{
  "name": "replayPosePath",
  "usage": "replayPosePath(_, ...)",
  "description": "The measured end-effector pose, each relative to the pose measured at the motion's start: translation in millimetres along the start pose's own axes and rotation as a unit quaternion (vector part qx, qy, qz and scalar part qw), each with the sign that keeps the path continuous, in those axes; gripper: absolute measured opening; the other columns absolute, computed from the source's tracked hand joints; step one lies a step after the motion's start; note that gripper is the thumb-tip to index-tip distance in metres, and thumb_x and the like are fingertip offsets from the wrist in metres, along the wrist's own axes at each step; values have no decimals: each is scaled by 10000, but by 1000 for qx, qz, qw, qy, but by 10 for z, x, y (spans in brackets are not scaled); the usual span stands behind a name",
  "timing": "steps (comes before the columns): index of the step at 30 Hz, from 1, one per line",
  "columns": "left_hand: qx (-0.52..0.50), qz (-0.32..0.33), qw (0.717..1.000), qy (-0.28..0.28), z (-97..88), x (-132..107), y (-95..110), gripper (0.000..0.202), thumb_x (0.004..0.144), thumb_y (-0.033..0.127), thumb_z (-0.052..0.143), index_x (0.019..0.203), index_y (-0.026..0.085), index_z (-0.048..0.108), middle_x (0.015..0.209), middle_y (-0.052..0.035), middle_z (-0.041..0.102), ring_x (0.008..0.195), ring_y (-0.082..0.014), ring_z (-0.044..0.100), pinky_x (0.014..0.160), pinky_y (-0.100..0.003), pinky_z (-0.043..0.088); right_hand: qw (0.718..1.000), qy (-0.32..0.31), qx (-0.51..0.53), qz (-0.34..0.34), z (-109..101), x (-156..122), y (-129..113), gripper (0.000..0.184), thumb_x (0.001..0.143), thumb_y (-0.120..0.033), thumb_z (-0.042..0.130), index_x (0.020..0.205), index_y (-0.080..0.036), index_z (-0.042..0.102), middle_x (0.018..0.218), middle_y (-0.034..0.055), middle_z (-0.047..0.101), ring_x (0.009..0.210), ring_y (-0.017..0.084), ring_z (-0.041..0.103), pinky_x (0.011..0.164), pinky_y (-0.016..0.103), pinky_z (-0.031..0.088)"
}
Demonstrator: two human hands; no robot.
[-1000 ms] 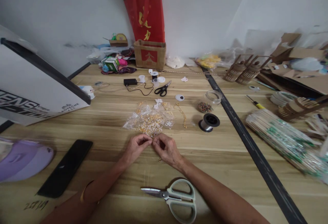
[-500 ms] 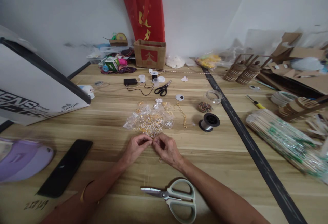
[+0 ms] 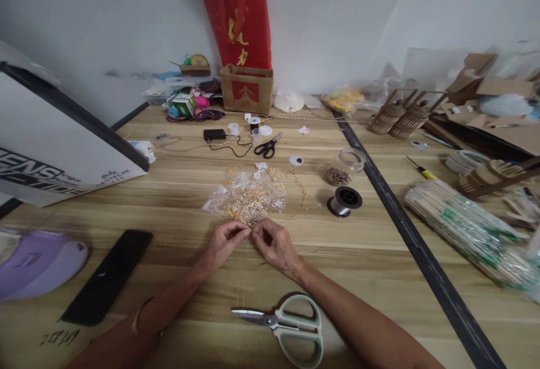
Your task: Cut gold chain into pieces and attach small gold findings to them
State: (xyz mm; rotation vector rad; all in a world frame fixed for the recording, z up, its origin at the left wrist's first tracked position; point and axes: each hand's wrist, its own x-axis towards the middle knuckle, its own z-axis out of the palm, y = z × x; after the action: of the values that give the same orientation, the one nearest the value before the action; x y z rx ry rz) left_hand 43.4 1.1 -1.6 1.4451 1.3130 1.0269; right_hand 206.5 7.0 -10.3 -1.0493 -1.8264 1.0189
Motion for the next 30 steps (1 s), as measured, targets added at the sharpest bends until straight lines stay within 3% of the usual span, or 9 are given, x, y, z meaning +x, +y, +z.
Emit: replayPosePath(30, 45, 16, 999, 3, -7, -7, -26, 161, 766, 268, 559, 701, 138, 630, 695, -40, 650, 673, -156, 580, 646, -240, 443, 1000, -5, -3, -8, 10, -4, 14, 146, 855, -274, 517, 778, -157, 557, 630, -10, 503, 556, 100, 444, 527, 212, 348)
